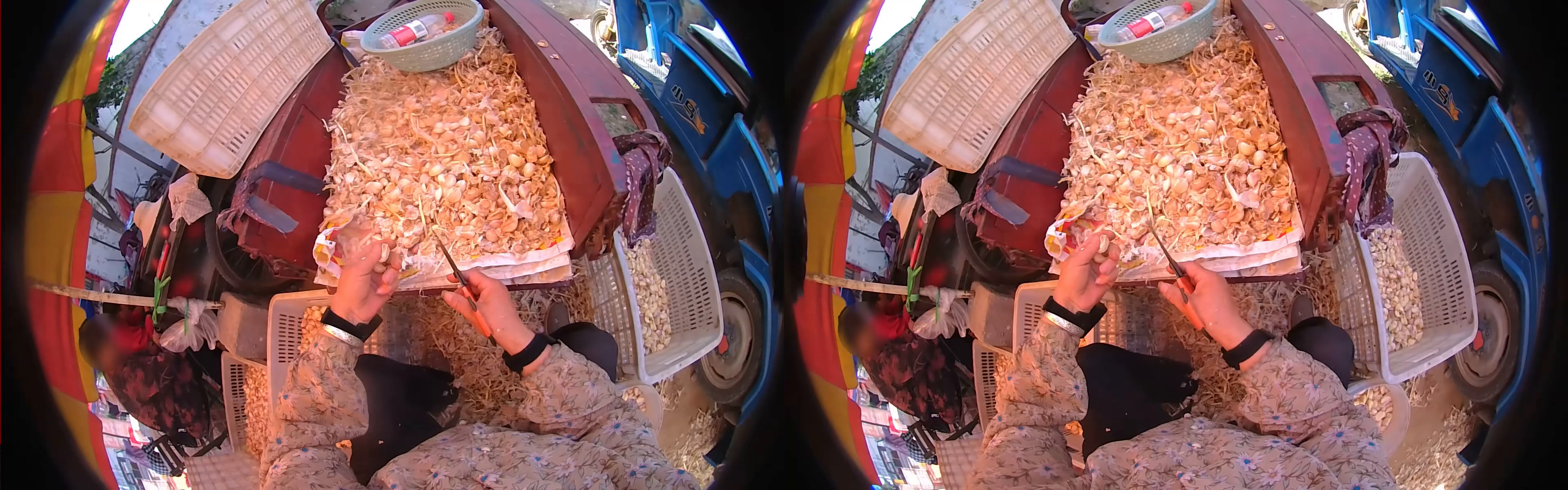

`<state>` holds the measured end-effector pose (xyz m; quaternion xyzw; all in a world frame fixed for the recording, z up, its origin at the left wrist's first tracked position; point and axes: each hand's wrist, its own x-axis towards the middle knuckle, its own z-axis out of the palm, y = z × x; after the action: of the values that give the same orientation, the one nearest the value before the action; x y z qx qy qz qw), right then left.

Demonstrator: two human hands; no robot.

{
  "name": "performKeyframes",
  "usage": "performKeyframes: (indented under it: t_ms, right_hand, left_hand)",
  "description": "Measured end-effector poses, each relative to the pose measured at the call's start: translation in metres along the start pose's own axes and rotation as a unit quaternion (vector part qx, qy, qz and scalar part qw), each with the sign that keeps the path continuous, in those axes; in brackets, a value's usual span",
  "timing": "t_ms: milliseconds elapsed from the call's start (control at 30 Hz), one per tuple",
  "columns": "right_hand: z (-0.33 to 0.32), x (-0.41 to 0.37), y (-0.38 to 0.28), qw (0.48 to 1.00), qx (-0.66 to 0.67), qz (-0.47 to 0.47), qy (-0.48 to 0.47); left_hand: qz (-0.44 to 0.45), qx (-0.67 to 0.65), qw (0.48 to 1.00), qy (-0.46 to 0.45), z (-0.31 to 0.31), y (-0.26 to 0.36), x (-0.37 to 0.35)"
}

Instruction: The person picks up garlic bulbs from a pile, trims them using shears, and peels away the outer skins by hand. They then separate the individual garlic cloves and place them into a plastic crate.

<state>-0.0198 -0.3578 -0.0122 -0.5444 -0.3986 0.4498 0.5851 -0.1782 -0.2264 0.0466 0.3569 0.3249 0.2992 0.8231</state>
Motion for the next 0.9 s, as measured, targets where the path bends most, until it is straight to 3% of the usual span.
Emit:
performKeyframes:
  t_ms: [167, 267, 433, 667, 767, 867, 900]
  right_hand:
    - [-0.002, -0.009, -0.024, 0.997, -0.081, 0.002, -0.009]
    - [-0.003, -0.008, -0.021, 0.943, -0.273, -0.184, 0.058]
    - [-0.002, -0.007, -0.013, 0.944, -0.265, -0.190, 0.054]
    - [-0.001, -0.012, -0.013, 0.958, -0.232, -0.168, 0.013]
    - [-0.001, -0.018, -0.038, 0.980, -0.181, -0.054, -0.057]
    - [0.001, -0.014, -0.013, 0.999, -0.025, 0.004, -0.030]
    - [0.000, -0.009, -0.002, 0.999, -0.005, -0.035, 0.010]
  left_hand:
    - [-0.019, 0.022, 0.999, -0.034, 0.015, -0.005, -0.014]
    - [-0.031, 0.047, 0.998, -0.015, 0.027, -0.006, -0.023]
    - [-0.037, 0.107, 0.993, -0.022, 0.036, -0.012, -0.032]
    - [0.008, 0.078, 0.997, -0.022, 0.035, -0.019, -0.040]
    - [0.018, 0.096, 0.995, -0.033, 0.031, -0.015, -0.045]
    - [0.036, 0.147, 0.988, 0.004, 0.013, -0.006, -0.044]
    - [0.042, 0.143, 0.988, 0.036, 0.001, -0.002, -0.041]
